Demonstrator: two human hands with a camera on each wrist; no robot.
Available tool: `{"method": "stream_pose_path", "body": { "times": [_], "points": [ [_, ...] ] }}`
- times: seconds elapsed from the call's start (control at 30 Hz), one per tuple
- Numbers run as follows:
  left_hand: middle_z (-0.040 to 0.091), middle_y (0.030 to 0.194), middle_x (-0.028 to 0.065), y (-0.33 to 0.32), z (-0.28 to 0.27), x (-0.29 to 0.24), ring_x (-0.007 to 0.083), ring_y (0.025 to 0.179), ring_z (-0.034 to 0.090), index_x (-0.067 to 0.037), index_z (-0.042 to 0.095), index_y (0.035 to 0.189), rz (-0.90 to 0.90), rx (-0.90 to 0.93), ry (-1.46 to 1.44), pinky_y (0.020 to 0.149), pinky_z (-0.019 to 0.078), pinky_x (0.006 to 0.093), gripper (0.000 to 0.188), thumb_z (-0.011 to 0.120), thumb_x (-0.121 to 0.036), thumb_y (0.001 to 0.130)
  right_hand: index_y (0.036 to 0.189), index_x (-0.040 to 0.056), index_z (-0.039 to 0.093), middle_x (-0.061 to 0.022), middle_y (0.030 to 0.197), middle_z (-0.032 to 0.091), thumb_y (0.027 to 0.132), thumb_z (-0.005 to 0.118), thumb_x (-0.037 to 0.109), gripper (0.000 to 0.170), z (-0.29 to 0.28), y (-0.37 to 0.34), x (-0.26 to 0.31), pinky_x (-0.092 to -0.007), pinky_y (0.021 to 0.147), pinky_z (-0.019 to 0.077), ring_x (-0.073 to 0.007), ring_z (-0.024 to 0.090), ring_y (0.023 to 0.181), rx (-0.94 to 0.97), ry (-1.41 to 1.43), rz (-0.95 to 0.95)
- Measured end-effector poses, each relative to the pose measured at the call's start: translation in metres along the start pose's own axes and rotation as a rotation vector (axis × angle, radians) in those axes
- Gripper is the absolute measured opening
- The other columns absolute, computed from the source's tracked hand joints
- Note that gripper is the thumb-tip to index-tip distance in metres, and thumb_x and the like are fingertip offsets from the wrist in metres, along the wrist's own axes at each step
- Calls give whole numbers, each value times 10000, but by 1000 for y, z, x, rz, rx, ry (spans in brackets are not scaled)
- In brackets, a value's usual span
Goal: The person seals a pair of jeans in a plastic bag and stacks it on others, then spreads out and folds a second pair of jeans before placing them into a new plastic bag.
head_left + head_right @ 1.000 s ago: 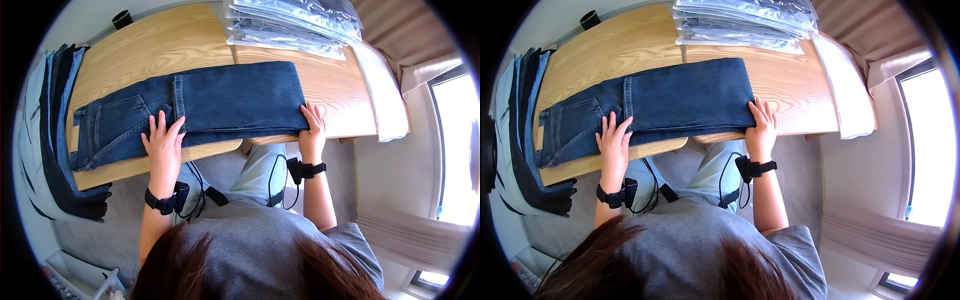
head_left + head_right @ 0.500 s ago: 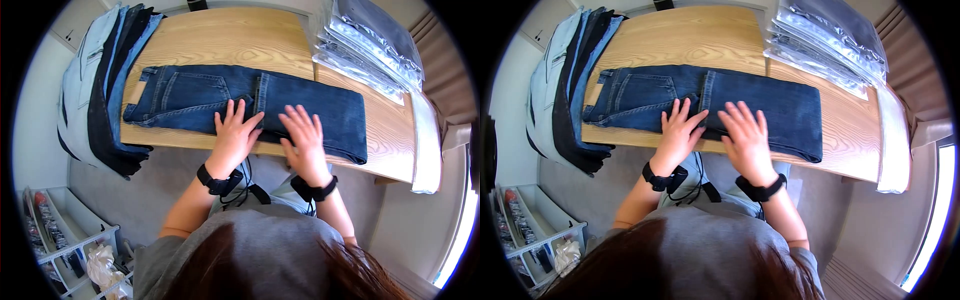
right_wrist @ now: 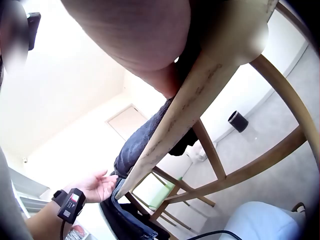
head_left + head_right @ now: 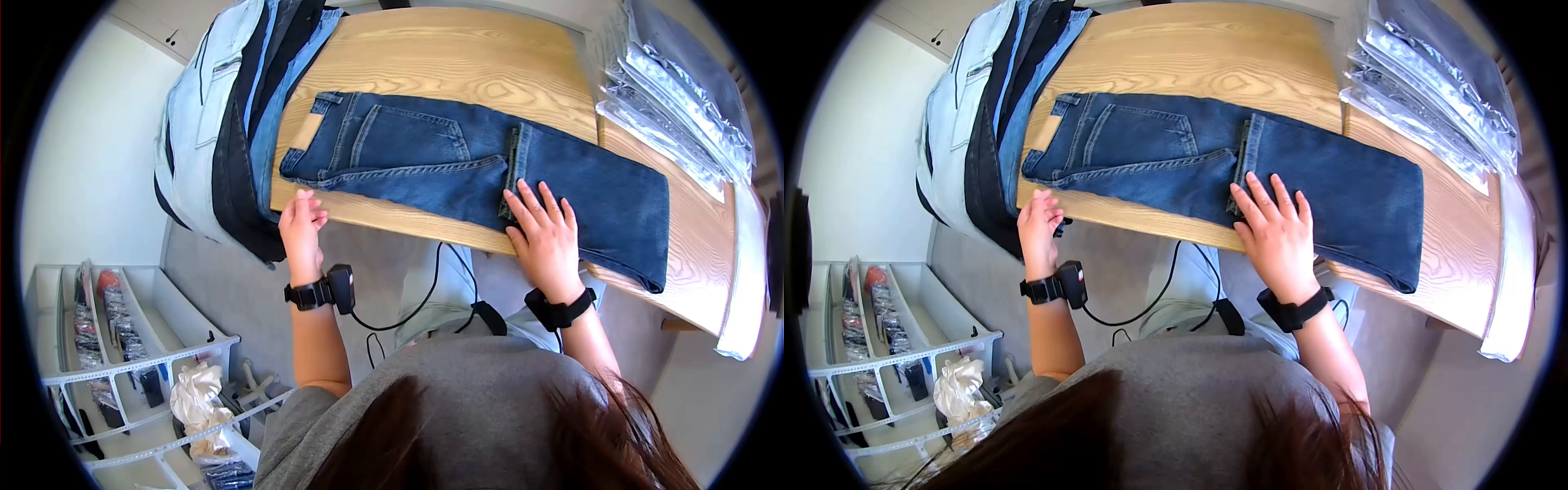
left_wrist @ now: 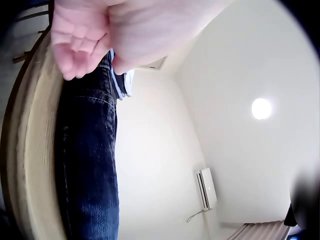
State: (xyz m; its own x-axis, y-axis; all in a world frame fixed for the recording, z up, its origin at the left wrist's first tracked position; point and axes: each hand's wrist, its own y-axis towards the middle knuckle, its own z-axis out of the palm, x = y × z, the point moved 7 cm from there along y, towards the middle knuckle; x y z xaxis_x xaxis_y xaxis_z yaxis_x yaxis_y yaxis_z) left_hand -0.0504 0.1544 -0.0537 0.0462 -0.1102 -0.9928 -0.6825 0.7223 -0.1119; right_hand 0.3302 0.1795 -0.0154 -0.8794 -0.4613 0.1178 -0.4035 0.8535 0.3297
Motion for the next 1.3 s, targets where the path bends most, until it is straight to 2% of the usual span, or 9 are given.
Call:
{"method": "stream_pose_path", "body": {
  "times": [0.27,0.4,0.6,0.7,0.9,1.07,1.17,1.23,1.3],
  "points": [
    [601,708,83,61,13,6,157,480,566,-9,545,920,-179,126,285,425,454,242,517,558,-525,895,1337,247,491,0,1395,475,850,614,270,503,5,-1,2,-473,1046,308,-254,431,1279,1,-27,28],
    [619,688,56,81,22,5,137,483,568,-31,537,924,-249,166,357,450,468,225,541,588,-565,859,1325,241,501,-5,1388,480,844,619,266,495,4,0,5,-485,1038,315,-260,432,1277,-3,-21,52],
    [640,864,80,103,49,10,204,821,643,-34,578,1005,-339,292,91,634,510,231,461,709,-431,809,1304,231,518,-11,1371,497,833,629,279,486,3,1,3,-491,1022,330,-261,445,1264,-30,-3,66],
    [652,846,65,120,55,14,177,757,643,-34,605,980,-372,317,-121,653,541,284,335,698,-310,815,1295,224,526,-12,1361,505,826,629,293,485,2,0,2,-493,1013,336,-258,450,1259,-49,-3,63],
    [666,1012,94,50,106,-125,208,907,661,-7,576,1112,-62,436,-381,801,541,332,291,585,-137,852,1277,204,539,-26,1346,515,824,632,289,471,3,-2,1,-513,998,343,-273,450,1258,-76,24,58],
    [646,1048,88,-99,188,-233,168,917,637,5,548,1162,521,552,-340,812,511,285,352,640,-153,861,1251,173,561,-43,1351,511,817,642,284,456,3,-5,-1,-527,997,339,-284,454,1251,-109,50,55],
    [529,1276,129,-183,241,-226,216,1090,576,2,448,1268,676,1132,-134,883,482,336,580,671,-352,866,1133,141,615,-46,1201,583,801,652,292,366,7,-6,-4,-531,994,339,-291,469,1229,-26,58,67],
    [453,1352,137,-213,257,-215,228,1173,519,-16,411,1304,706,1299,-112,936,438,344,608,658,-368,874,964,99,683,-72,964,666,782,654,327,293,22,-6,-10,-483,974,370,-266,577,1047,6,146,136],
    [431,1389,120,-204,268,-186,253,1251,459,-40,415,1325,751,1296,153,1029,368,380,616,713,-230,820,931,103,693,-80,892,675,794,641,336,275,-13,-12,-4,-461,918,424,-265,610,974,-438,52,44]
  ]
}}
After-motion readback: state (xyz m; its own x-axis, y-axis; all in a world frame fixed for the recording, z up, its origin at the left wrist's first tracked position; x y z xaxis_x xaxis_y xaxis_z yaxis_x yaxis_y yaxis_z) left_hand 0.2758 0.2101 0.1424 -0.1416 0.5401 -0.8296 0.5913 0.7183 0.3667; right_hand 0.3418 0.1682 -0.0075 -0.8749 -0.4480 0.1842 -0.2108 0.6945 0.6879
